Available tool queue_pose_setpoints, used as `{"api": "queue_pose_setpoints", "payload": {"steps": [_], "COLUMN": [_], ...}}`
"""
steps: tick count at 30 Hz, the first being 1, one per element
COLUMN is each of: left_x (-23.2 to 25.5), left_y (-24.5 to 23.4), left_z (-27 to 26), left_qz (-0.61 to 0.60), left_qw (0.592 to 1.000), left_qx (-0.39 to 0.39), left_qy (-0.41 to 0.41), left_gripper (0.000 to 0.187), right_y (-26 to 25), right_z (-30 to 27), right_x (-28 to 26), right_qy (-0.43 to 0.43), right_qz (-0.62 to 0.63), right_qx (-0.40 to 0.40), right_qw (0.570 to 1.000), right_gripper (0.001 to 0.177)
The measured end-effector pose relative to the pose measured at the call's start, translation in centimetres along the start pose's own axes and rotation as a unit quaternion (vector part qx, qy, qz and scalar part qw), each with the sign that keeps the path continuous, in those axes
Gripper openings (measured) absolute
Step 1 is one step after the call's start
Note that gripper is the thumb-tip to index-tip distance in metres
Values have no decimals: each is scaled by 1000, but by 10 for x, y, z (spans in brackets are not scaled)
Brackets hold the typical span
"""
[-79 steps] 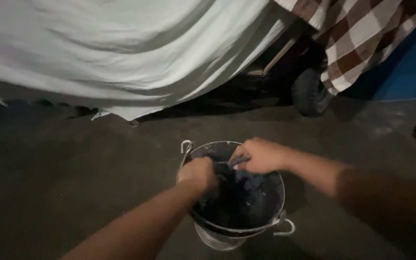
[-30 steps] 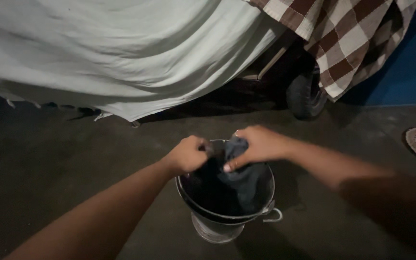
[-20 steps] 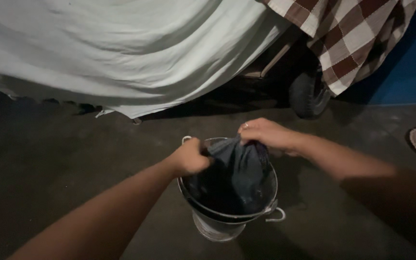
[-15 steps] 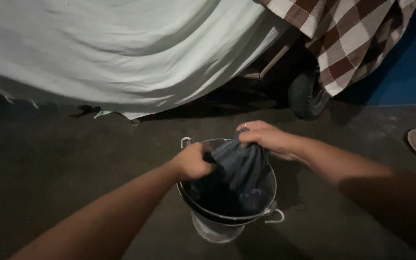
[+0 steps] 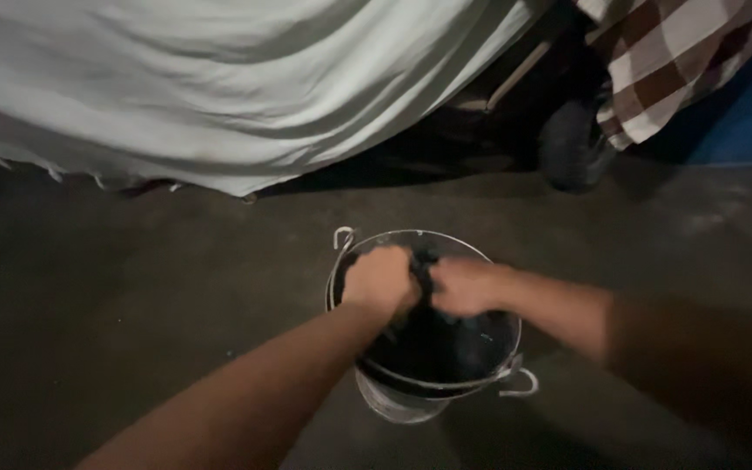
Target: The person washes a dark grey cloth by hand in a metal bucket filled with water. They repeatedly submerge, scrub, and wring the cloth to remove excess water. Finally, the person spreads the wet cloth flat on the floor.
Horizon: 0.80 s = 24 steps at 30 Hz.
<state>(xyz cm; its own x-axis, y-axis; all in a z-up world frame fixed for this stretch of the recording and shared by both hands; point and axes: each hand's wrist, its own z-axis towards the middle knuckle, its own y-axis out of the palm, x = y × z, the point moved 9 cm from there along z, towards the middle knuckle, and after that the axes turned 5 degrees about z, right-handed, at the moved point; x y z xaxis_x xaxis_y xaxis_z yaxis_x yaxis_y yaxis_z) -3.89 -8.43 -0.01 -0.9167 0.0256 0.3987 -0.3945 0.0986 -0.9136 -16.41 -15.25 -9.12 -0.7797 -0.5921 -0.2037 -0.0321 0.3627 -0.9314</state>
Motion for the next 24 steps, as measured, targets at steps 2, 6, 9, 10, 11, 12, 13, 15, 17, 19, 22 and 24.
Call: {"api": "queue_pose_setpoints", "payload": {"steps": [2,6,9,10,11,12,13,15,17,19,22,24], "left_x": [-5,-21,-36,-40,-42,-43,-46,-47,-50,-51,-45,-37], "left_y": [40,129,178,190,200,208,214,223,228,229,219,200], "left_z": [8,27,37,39,41,42,43,46,51,55,61,62], "left_qz": [41,154,159,156,153,148,149,139,131,117,80,41], "left_qw": [992,945,920,915,911,908,905,904,905,910,920,933], "left_qx": [-120,-281,-350,-363,-374,-381,-388,-393,-391,-384,-366,-337], "left_qy": [-1,65,81,83,86,90,94,97,103,105,112,118], "left_gripper": [41,48,47,47,47,47,47,47,47,48,48,49], "right_y": [72,193,213,214,213,211,209,201,186,156,99,61], "right_z": [21,40,47,47,47,46,44,39,32,29,16,6], "right_x": [27,39,53,53,53,53,52,47,38,18,-9,-21], "right_qy": [4,-173,-87,-70,-53,-34,-15,14,35,30,21,5], "right_qz": [-50,-157,-91,-94,-99,-96,-94,-83,-67,1,99,169], "right_qx": [-132,-319,-363,-374,-382,-388,-393,-397,-392,-318,-197,-133], "right_qw": [990,918,923,920,917,916,914,914,917,948,975,977], "right_gripper": [46,44,42,39,38,35,32,27,22,16,12,11]}}
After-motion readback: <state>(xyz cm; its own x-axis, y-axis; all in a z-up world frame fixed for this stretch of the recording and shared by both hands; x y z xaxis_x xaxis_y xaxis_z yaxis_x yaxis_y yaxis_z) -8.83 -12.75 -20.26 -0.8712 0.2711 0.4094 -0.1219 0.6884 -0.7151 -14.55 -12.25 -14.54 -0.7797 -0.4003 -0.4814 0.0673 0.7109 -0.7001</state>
